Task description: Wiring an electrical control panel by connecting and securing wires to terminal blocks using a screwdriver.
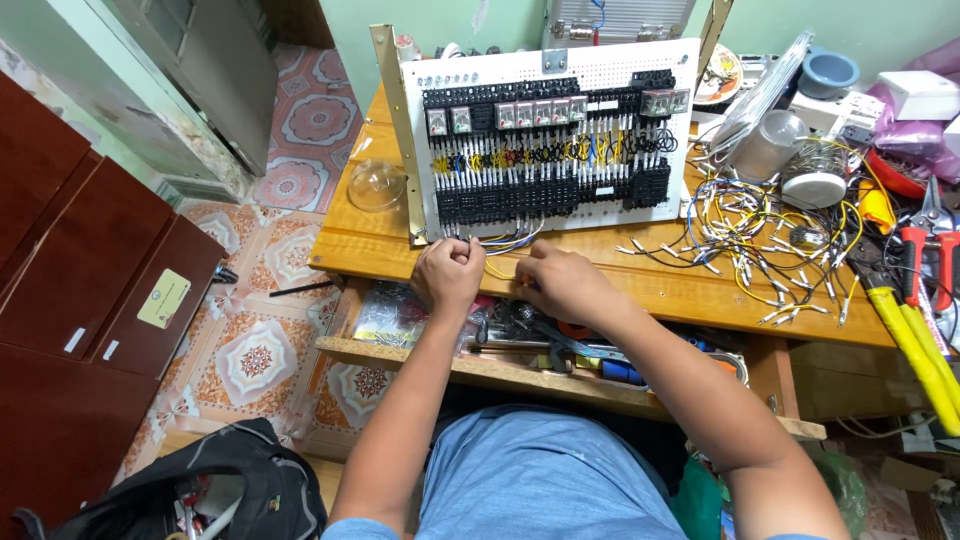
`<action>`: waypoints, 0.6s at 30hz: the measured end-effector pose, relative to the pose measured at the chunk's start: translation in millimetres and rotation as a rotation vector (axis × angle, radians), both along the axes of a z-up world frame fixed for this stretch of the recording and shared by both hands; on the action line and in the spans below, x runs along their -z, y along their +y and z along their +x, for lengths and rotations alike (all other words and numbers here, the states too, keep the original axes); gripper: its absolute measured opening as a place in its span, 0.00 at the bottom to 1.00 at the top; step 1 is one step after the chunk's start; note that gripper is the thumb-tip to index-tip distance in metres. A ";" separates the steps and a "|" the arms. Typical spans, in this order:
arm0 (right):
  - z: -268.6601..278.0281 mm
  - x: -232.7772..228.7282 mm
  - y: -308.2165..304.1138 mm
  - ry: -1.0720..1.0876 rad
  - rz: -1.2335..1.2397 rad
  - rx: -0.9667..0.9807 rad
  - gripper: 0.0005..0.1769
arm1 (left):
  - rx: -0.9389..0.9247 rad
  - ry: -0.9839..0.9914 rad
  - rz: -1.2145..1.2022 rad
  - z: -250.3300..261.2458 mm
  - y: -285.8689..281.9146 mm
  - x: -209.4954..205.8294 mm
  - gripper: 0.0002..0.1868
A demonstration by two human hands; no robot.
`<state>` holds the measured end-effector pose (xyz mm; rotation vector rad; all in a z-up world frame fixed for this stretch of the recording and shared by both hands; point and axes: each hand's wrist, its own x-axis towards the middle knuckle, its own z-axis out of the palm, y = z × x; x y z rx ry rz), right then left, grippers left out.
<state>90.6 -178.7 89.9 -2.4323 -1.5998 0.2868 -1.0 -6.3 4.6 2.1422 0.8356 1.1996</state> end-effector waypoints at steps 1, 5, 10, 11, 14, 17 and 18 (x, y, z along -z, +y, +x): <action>4.4 1.7 -4.4 0.004 -0.003 -0.003 0.18 | -0.003 0.004 -0.003 0.7 -0.2 0.4 0.12; 17.6 0.9 -18.1 0.023 0.054 0.008 0.15 | 0.000 -0.034 -0.001 -1.3 -1.4 -1.1 0.12; 19.2 9.8 -18.2 0.064 0.108 0.115 0.18 | 0.025 -0.032 -0.031 -3.1 -4.0 -6.2 0.11; 17.5 8.0 -17.5 0.035 0.104 0.100 0.16 | 0.025 -0.035 -0.034 -3.0 -4.0 -5.8 0.11; 24.0 19.9 -15.6 -0.038 0.110 0.111 0.11 | 0.027 -0.027 -0.034 -5.5 -4.7 -8.3 0.11; 29.8 25.2 -16.5 -0.059 0.137 0.141 0.08 | 0.034 -0.014 0.018 -1.6 -1.7 1.9 0.11; 30.8 24.2 -16.9 -0.034 0.155 0.145 0.07 | 0.037 -0.011 0.067 1.1 0.3 7.6 0.11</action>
